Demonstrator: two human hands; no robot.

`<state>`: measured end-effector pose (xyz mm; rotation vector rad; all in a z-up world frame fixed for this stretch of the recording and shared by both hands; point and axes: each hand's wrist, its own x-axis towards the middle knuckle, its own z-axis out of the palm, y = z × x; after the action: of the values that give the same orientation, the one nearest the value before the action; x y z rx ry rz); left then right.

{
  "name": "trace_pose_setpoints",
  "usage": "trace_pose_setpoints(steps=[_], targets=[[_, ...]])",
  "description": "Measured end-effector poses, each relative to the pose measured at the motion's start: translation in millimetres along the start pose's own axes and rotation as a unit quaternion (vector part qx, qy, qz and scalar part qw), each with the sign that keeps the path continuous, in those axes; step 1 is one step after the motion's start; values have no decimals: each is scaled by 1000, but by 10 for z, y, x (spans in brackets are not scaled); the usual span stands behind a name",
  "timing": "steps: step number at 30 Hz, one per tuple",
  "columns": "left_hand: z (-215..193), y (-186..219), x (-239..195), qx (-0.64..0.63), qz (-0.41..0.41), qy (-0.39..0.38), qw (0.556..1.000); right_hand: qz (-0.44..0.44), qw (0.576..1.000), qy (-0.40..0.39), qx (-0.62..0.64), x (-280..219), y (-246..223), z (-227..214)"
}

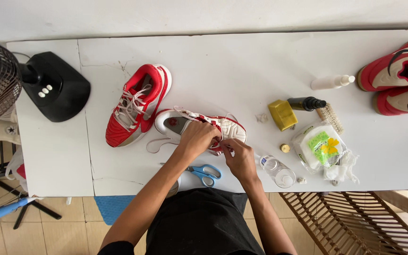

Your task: The person prepares a small piece of tape, cuts it with scissors, and applies it to the inside of a red and white sneaker. They then thread a shoelace through the eyelets and tie it.

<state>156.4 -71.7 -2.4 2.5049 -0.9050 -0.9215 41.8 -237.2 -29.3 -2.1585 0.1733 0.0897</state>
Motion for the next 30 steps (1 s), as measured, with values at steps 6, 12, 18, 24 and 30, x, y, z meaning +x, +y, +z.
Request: trace_pose_setpoints(steps=[6, 12, 18, 24, 30], targets=[[76, -96, 69, -29, 1, -13, 999, -11, 999, -50, 6, 69, -204, -229], [112, -129, 94, -52, -9, -27, 998, -22, 995, -55, -82, 18, 39, -188], [104, -101, 58, -47, -14, -28, 998, -57, 980, -48, -185, 8, 181, 3], [-12, -75, 60, -45, -10, -25, 999, -116, 967, -78, -214, 57, 133, -87], [-96, 7, 35, -17, -7, -9, 1000, -48, 984, -63, -160, 37, 239, 78]])
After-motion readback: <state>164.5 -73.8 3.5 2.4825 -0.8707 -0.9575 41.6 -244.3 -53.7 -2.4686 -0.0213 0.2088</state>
